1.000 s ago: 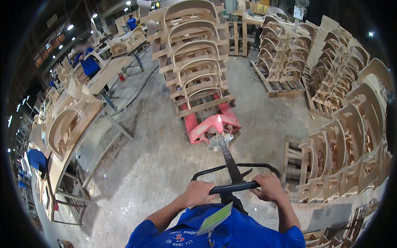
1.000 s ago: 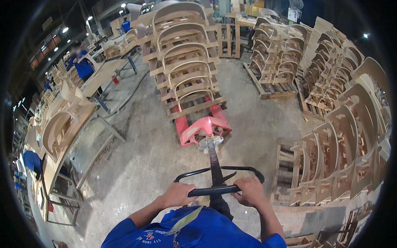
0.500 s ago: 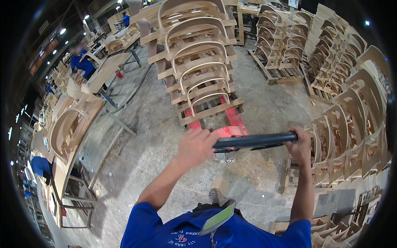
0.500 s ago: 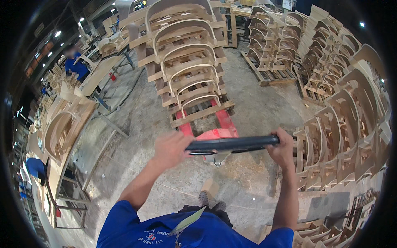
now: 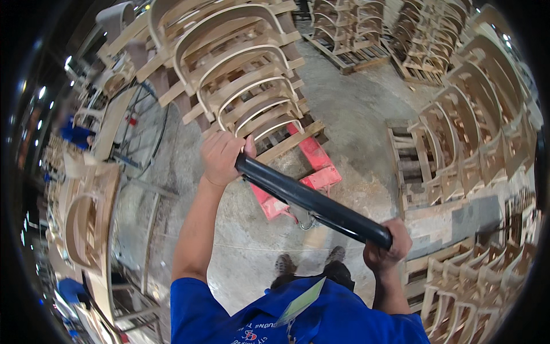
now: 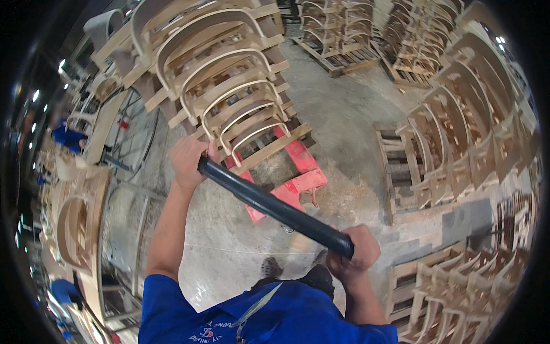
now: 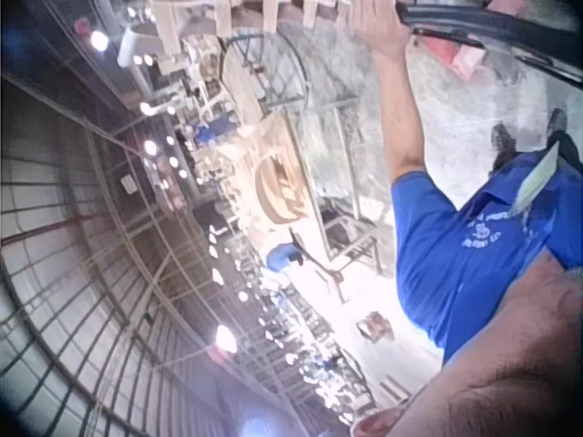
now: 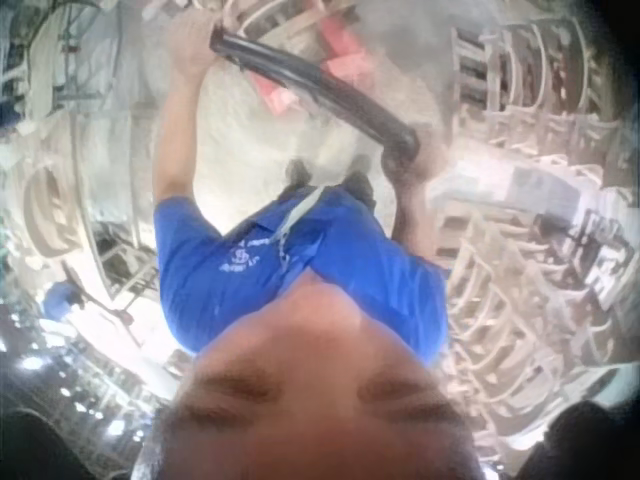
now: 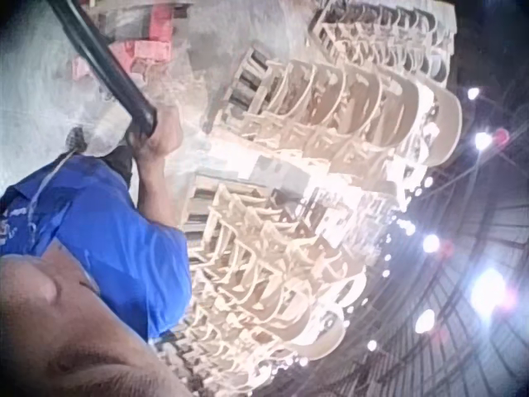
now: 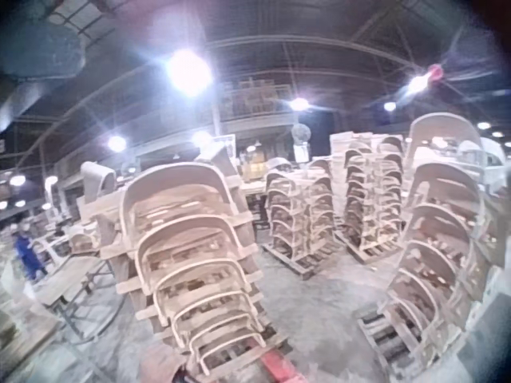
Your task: The person operates a red manual pallet jack to move stacks of unfinished wooden chair frames within a workshop. They position the jack under a pallet, lift the load, and pull it across the floor to a new location, repeating this process with multiple pallets.
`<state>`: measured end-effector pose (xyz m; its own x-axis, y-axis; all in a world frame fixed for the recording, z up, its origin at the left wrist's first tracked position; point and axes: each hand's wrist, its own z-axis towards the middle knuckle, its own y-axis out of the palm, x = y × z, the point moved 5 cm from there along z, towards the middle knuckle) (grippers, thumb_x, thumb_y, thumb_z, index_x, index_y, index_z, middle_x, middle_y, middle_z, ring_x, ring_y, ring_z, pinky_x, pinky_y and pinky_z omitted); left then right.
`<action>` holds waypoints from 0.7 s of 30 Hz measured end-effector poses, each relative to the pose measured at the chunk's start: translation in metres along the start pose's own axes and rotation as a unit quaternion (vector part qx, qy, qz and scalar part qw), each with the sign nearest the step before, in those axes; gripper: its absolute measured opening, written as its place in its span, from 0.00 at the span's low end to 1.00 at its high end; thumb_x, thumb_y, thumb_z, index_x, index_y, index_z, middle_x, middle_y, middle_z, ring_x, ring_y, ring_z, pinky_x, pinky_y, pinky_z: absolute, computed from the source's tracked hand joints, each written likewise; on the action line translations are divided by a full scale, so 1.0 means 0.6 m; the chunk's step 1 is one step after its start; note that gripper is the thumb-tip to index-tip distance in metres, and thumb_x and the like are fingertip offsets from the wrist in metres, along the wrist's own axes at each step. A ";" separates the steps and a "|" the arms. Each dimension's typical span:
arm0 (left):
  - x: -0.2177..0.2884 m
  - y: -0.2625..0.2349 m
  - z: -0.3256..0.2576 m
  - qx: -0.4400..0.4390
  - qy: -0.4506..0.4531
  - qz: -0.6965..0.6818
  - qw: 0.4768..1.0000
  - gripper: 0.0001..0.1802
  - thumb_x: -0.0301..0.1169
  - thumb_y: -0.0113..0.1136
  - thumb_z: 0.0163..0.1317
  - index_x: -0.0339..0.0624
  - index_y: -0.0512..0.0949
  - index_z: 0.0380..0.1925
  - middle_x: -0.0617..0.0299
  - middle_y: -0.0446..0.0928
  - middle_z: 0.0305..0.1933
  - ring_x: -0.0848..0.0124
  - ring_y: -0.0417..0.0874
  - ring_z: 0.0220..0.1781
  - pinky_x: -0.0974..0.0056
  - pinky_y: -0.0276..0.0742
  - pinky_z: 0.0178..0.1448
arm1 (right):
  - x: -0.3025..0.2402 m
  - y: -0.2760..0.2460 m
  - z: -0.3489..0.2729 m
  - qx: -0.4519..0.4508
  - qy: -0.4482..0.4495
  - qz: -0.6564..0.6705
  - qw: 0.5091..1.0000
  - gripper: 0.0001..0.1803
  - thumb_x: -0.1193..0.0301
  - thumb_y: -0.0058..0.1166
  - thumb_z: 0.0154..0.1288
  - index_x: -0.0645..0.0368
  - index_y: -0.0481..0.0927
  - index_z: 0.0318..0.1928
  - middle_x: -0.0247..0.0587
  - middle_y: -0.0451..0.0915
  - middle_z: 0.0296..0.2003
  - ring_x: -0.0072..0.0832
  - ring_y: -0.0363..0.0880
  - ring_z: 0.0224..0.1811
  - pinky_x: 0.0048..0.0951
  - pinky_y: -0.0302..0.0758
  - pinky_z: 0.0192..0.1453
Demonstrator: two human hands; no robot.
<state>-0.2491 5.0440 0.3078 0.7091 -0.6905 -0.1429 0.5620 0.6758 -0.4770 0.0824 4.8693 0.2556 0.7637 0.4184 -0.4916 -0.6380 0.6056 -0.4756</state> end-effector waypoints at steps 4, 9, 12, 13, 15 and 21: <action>-0.021 -0.016 -0.015 0.014 0.028 -0.065 0.997 0.12 0.23 0.71 0.52 0.46 0.74 0.25 0.61 0.67 0.19 0.60 0.71 0.18 0.59 0.63 0.24 | -0.072 0.004 -0.040 0.019 0.042 0.014 0.999 0.12 0.82 0.67 0.54 0.61 0.74 0.33 0.43 0.72 0.21 0.37 0.71 0.20 0.33 0.66 0.25; -0.030 -0.013 -0.015 0.021 0.076 -0.088 0.993 0.11 0.21 0.70 0.54 0.45 0.76 0.30 0.60 0.67 0.19 0.60 0.71 0.17 0.60 0.64 0.23 | -0.128 0.008 -0.063 0.044 0.062 -0.046 0.996 0.13 0.83 0.68 0.57 0.61 0.74 0.33 0.43 0.72 0.21 0.34 0.71 0.19 0.32 0.64 0.24; -0.046 0.014 0.001 0.047 0.092 -0.113 0.988 0.13 0.22 0.71 0.52 0.46 0.74 0.27 0.63 0.66 0.19 0.63 0.70 0.17 0.60 0.63 0.23 | -0.148 0.020 -0.060 0.064 0.075 -0.071 0.993 0.12 0.83 0.67 0.57 0.62 0.74 0.33 0.43 0.72 0.21 0.34 0.71 0.19 0.32 0.64 0.24; -0.052 0.027 0.007 0.048 0.091 -0.122 0.987 0.12 0.23 0.71 0.53 0.46 0.74 0.27 0.63 0.66 0.18 0.63 0.71 0.17 0.60 0.63 0.23 | -0.151 0.024 -0.056 0.069 0.079 -0.080 0.991 0.12 0.83 0.67 0.57 0.62 0.74 0.33 0.43 0.72 0.21 0.34 0.71 0.19 0.32 0.64 0.25; -0.060 0.056 0.018 0.056 0.088 -0.138 0.985 0.12 0.23 0.70 0.54 0.46 0.73 0.27 0.63 0.66 0.18 0.63 0.71 0.17 0.60 0.64 0.22 | -0.148 0.033 -0.052 0.069 0.078 -0.087 0.991 0.09 0.81 0.64 0.58 0.62 0.74 0.33 0.43 0.72 0.22 0.35 0.71 0.20 0.32 0.65 0.26; -0.062 0.158 0.079 0.076 0.092 -0.190 0.975 0.14 0.27 0.73 0.55 0.47 0.73 0.29 0.63 0.69 0.18 0.61 0.74 0.18 0.59 0.68 0.24 | -0.080 0.035 -0.026 0.112 0.096 -0.134 0.980 0.06 0.79 0.58 0.55 0.64 0.76 0.34 0.45 0.72 0.24 0.39 0.73 0.22 0.33 0.70 0.29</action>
<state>-0.2019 5.1462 0.3091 0.3572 -0.9235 -0.1398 0.8356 0.3828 -0.3940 0.0309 4.8518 0.2578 0.8539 0.1024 -0.5102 -0.3636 0.8187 -0.4443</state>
